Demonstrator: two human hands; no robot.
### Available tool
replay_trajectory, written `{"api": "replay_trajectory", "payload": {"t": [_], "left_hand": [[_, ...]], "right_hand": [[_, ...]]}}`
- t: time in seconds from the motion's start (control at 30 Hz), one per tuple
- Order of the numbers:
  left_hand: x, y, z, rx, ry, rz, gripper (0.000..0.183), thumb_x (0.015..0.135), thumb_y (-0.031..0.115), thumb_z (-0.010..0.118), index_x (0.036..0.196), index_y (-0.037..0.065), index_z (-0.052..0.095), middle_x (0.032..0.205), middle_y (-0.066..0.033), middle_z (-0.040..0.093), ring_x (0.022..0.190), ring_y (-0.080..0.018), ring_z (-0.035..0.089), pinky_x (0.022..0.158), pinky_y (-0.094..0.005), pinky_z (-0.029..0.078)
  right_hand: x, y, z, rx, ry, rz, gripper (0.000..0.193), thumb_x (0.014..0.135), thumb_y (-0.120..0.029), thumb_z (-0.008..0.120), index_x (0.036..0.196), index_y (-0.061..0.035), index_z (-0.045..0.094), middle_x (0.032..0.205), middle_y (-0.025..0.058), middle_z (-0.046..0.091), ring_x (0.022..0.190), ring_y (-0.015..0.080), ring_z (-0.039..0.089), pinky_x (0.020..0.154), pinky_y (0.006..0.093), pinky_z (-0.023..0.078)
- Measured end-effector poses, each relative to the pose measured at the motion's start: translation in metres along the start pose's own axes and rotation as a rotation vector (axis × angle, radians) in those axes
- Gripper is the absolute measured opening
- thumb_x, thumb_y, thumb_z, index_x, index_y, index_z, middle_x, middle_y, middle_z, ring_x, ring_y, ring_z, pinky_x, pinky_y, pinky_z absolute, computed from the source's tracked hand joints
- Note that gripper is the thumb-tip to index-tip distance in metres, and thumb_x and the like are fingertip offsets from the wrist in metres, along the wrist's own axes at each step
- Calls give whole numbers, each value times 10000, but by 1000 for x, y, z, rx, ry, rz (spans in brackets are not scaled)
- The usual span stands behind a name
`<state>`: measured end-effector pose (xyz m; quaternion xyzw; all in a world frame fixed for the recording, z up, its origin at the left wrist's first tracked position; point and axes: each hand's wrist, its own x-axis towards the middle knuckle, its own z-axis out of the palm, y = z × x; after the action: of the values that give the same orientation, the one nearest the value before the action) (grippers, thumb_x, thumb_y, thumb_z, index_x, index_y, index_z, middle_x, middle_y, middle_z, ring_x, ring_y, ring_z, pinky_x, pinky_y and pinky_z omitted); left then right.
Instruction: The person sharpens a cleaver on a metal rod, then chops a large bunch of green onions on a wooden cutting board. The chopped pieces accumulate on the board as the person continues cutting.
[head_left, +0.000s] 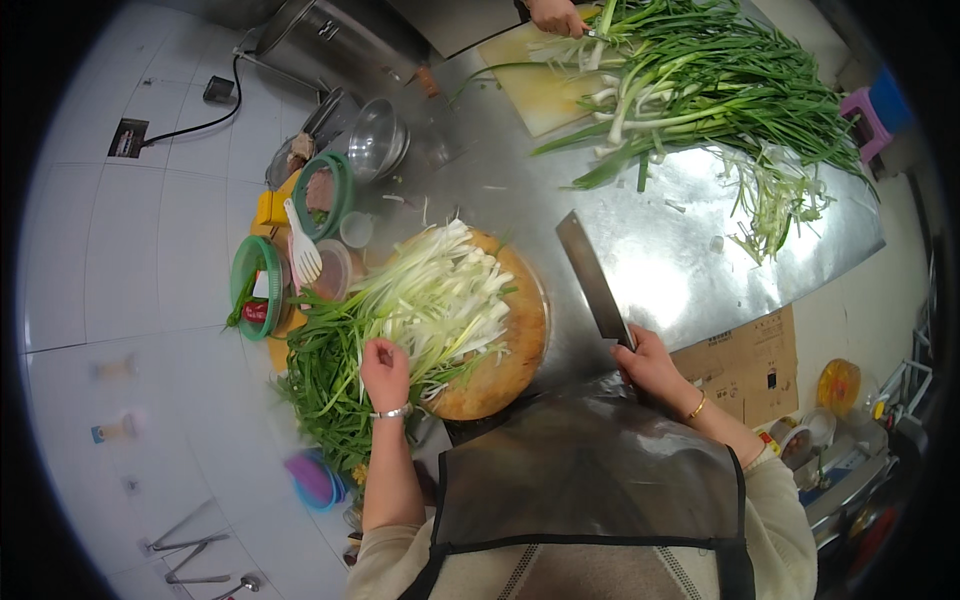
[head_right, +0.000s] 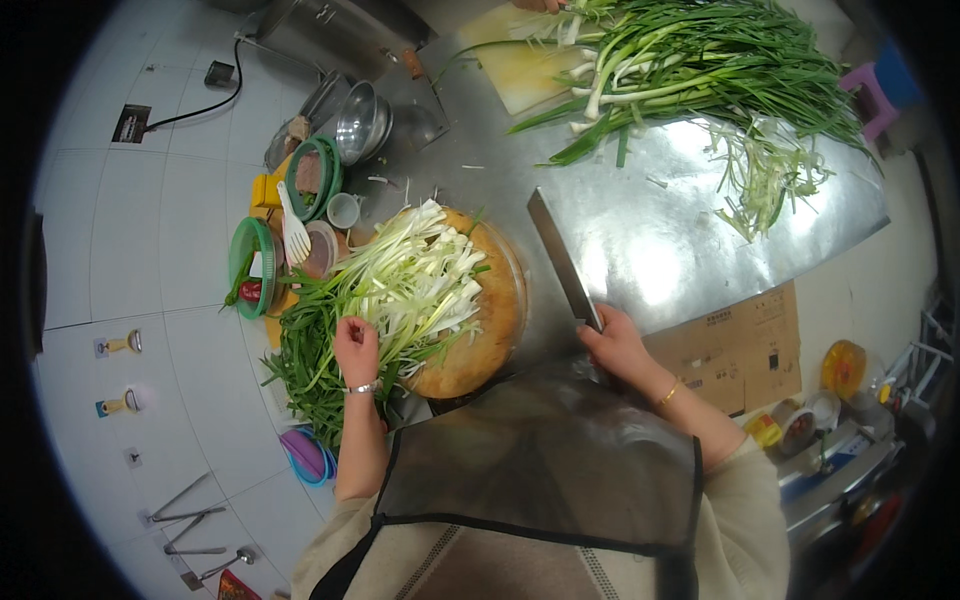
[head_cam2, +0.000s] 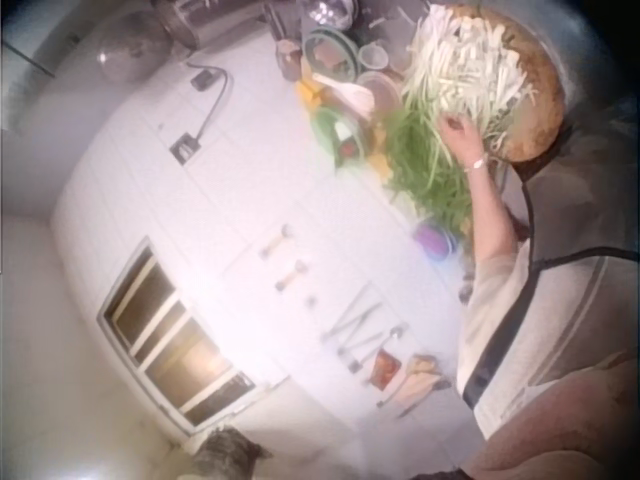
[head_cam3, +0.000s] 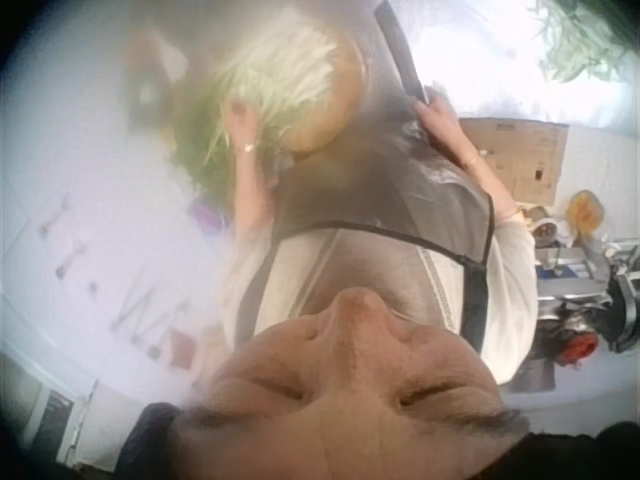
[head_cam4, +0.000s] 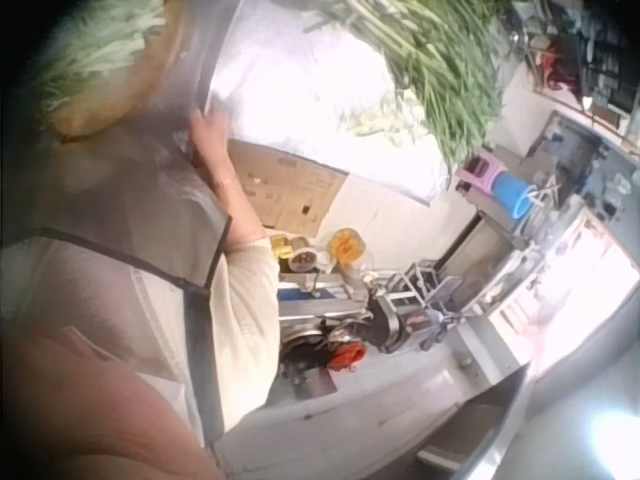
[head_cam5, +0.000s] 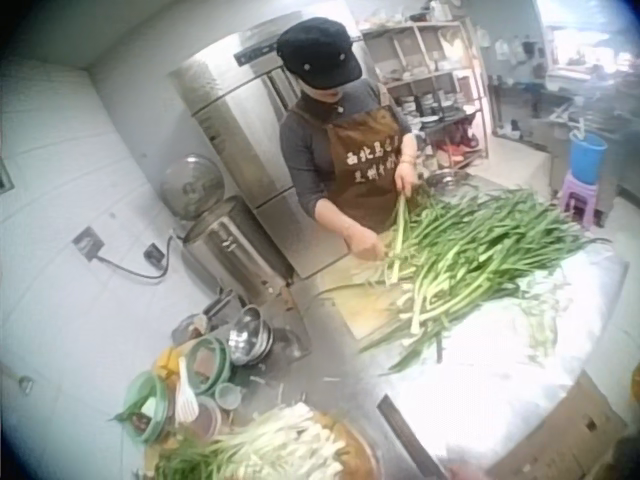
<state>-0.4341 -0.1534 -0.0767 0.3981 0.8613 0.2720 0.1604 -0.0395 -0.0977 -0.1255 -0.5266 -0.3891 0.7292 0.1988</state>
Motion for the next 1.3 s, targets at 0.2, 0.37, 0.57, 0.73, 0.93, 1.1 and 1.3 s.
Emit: {"api": "replay_trajectory", "payload": {"t": [0.2, 0.37, 0.57, 0.73, 0.93, 1.1, 1.3], "left_hand": [[-27, 5, -8, 650, -66, 487, 276, 640, 8, 608, 905, -11, 533, 1070, -224, 494, 952, -396, 477, 795, -457, 416], [-12, 61, -33, -87, 78, 714, 510, 647, 43, 640, 1127, -32, 486, 1134, -199, 455, 986, -338, 487, 856, -427, 439], [33, 109, -107, -1110, 273, 1297, 380, 867, 301, 554, 1128, 29, 506, 1143, -164, 481, 894, -235, 544, 720, -372, 515], [108, 137, -64, -1677, -400, 726, 202, 920, 205, 486, 1011, 43, 568, 973, -76, 569, 677, -140, 460, 610, -253, 412], [199, 89, 96, 48, -743, 891, 355, 898, 322, 571, 1083, 21, 600, 1090, -158, 611, 1034, -302, 571, 916, -368, 431], [168, 60, 119, 481, -907, 908, 719, 862, 484, 538, 1301, -61, 373, 1352, -270, 392, 1260, -388, 371, 1044, -442, 311], [122, 50, 100, 581, -795, 1043, 756, 849, 431, 576, 1336, -82, 309, 1340, -275, 385, 1243, -398, 380, 1025, -448, 341]], "right_hand": [[13, -10, 36, -81, -114, -23, 147, 867, -150, 578, 863, -20, 510, 557, 4, 486, 441, 97, 492, 419, 267, 403], [18, -3, 72, -46, -103, -2, 146, 863, -143, 565, 889, -10, 509, 548, 9, 480, 449, 102, 497, 430, 270, 411], [15, 2, 102, -168, 51, -36, 151, 853, -129, 543, 911, 8, 522, 561, 38, 519, 478, 121, 543, 468, 297, 447], [13, -7, 118, -392, 174, -22, 188, 811, -127, 560, 902, 38, 559, 628, 137, 602, 552, 236, 619, 553, 375, 494], [16, -12, 129, -596, 252, -93, 255, 751, -133, 597, 916, 61, 591, 784, 263, 619, 799, 415, 605, 733, 437, 480], [10, -9, 131, -556, 317, -102, 260, 756, -130, 600, 935, 58, 588, 747, 259, 609, 766, 400, 609, 711, 439, 476], [8, -14, 137, -424, 332, -75, 206, 764, -105, 583, 899, 50, 574, 693, 252, 584, 714, 403, 591, 683, 453, 465]]}}
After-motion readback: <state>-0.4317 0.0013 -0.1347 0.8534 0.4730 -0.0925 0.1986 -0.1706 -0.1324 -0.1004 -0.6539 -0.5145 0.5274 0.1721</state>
